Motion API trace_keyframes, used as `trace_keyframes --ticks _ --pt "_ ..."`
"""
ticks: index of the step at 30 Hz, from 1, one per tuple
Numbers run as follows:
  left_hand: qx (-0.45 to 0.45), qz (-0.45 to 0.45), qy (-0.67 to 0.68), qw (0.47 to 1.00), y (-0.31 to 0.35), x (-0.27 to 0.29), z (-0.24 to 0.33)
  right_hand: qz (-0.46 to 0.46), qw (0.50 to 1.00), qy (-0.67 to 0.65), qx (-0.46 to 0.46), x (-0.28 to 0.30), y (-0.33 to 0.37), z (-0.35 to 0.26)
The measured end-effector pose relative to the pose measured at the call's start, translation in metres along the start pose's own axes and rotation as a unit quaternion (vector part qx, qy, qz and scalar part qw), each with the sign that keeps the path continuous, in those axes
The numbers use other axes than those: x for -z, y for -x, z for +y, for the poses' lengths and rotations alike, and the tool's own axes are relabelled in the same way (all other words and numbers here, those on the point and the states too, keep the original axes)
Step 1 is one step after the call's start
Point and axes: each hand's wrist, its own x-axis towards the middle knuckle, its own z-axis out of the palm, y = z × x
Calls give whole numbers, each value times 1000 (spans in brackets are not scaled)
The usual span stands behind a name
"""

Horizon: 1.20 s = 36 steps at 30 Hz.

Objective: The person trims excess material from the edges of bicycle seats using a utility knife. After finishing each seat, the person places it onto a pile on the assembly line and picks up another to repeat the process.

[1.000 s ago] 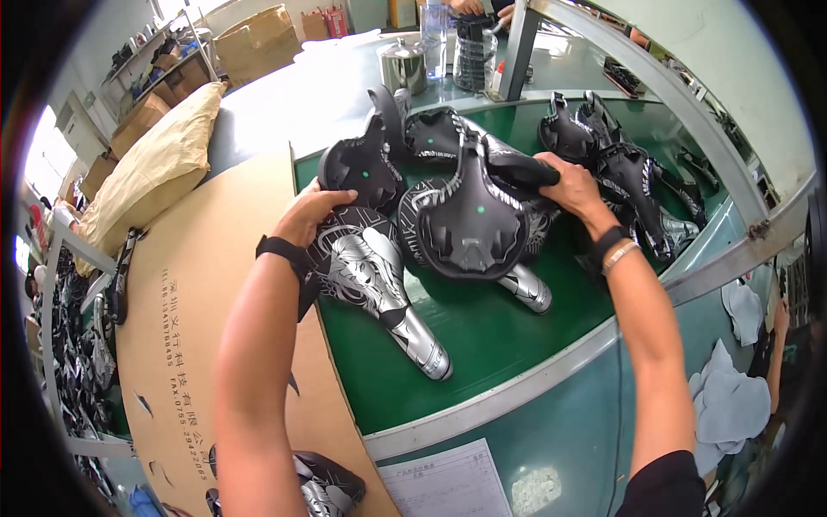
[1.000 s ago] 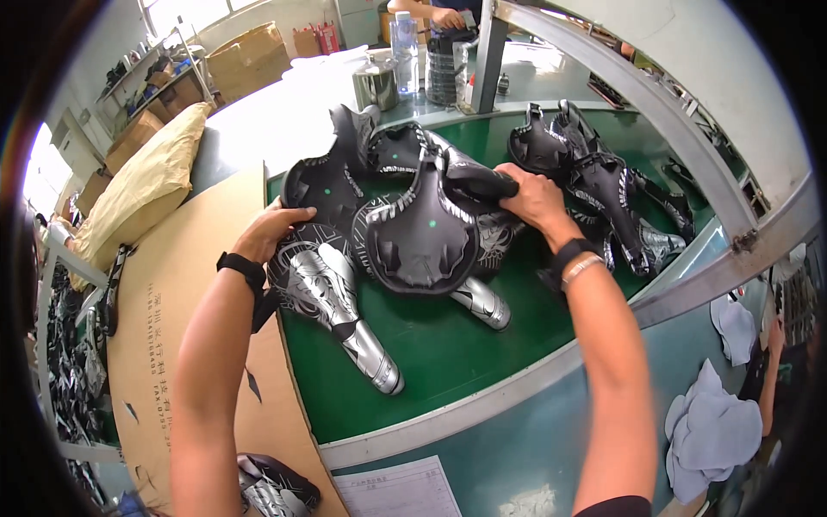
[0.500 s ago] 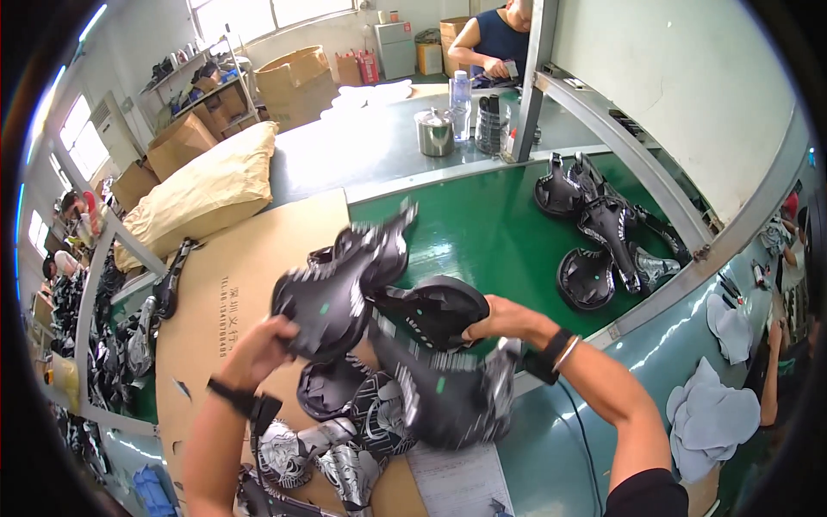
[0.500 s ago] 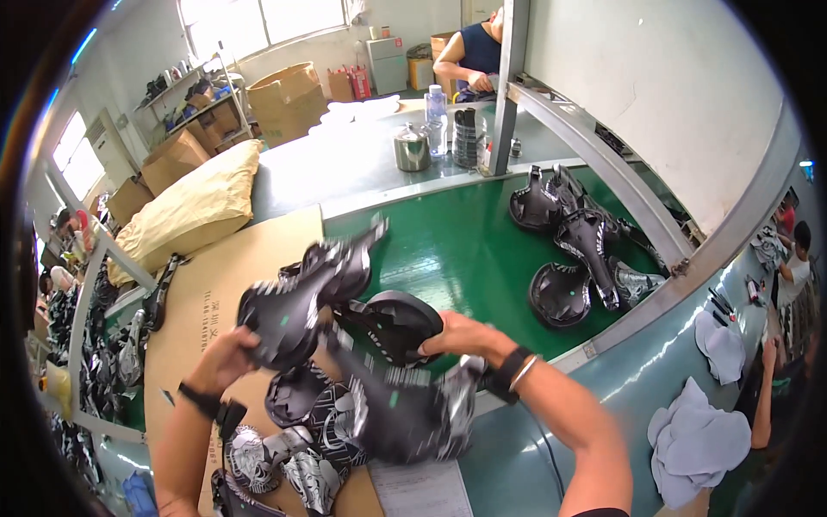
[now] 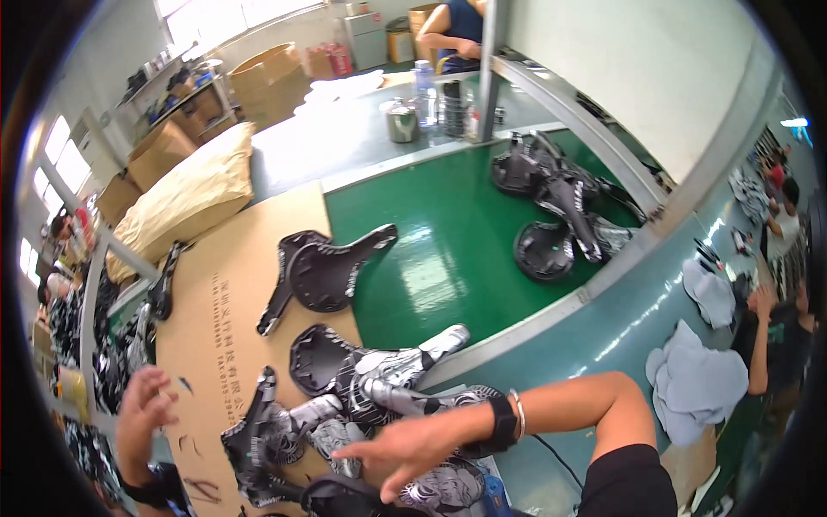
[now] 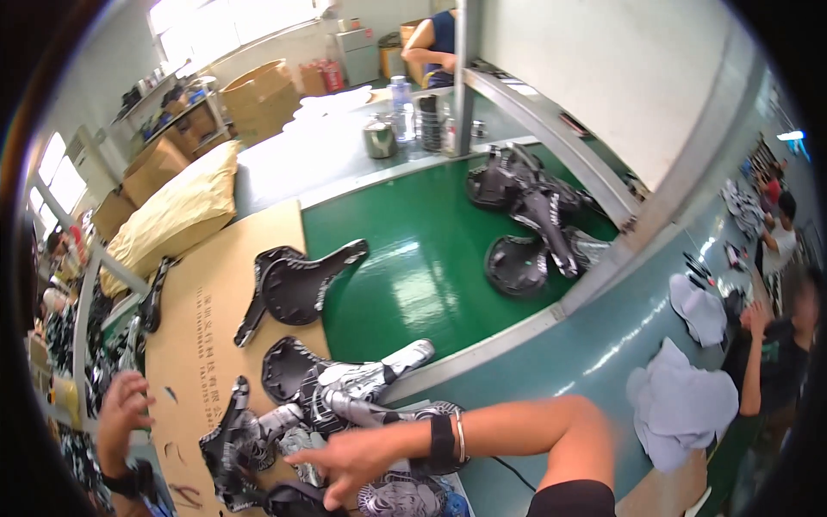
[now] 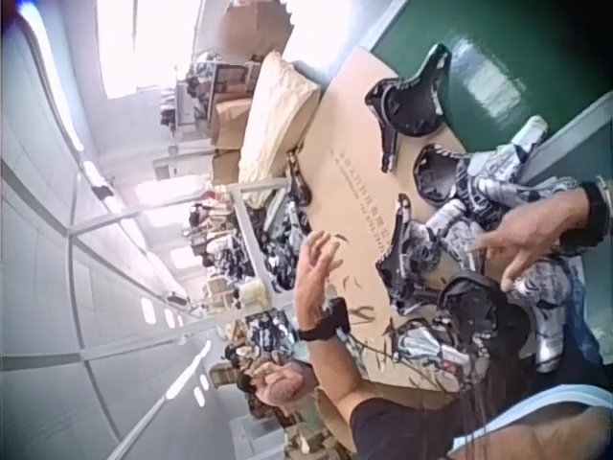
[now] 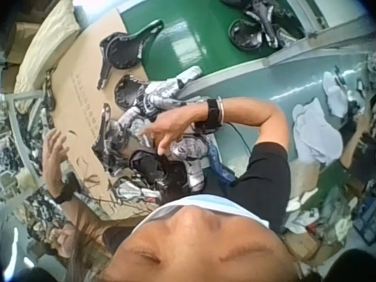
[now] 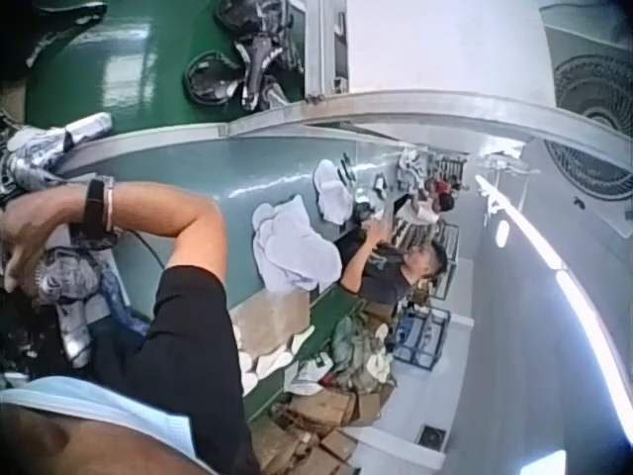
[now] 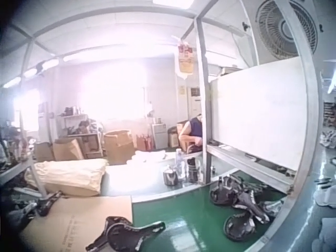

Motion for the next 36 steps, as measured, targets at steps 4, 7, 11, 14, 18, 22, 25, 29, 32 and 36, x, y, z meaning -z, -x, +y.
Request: trace_keyframes --ticks 4,7,11,14,18,22,25,29,32,36 --pt "-60 -53 -84 993 -68 -50 97 399 881 241 -84 138 75 38" --pt "-104 -74 -194 973 -153 -119 103 602 581 392 -383 218 186 108" --pt "-112 -21 -241 964 -278 -208 37 678 388 214 -586 219 313 193" --pt "-50 54 -239 968 -320 -244 -7 653 383 224 -613 195 328 235" --pt "-82 -44 -49 994 -358 -234 -54 649 450 238 -565 189 298 205" --pt "40 -102 56 992 -297 -277 -15 734 612 -52 -288 154 283 171" --pt "-102 -235 9 967 -299 -281 -42 769 578 -227 -151 139 258 184" --pt "-141 -402 -34 904 -260 -306 -14 735 560 -375 -71 138 236 192" --pt "-131 -431 -57 891 -233 -282 1 648 630 -416 -97 116 181 173" --pt "-178 -473 -156 849 -203 -217 10 487 770 -409 -39 51 97 118"
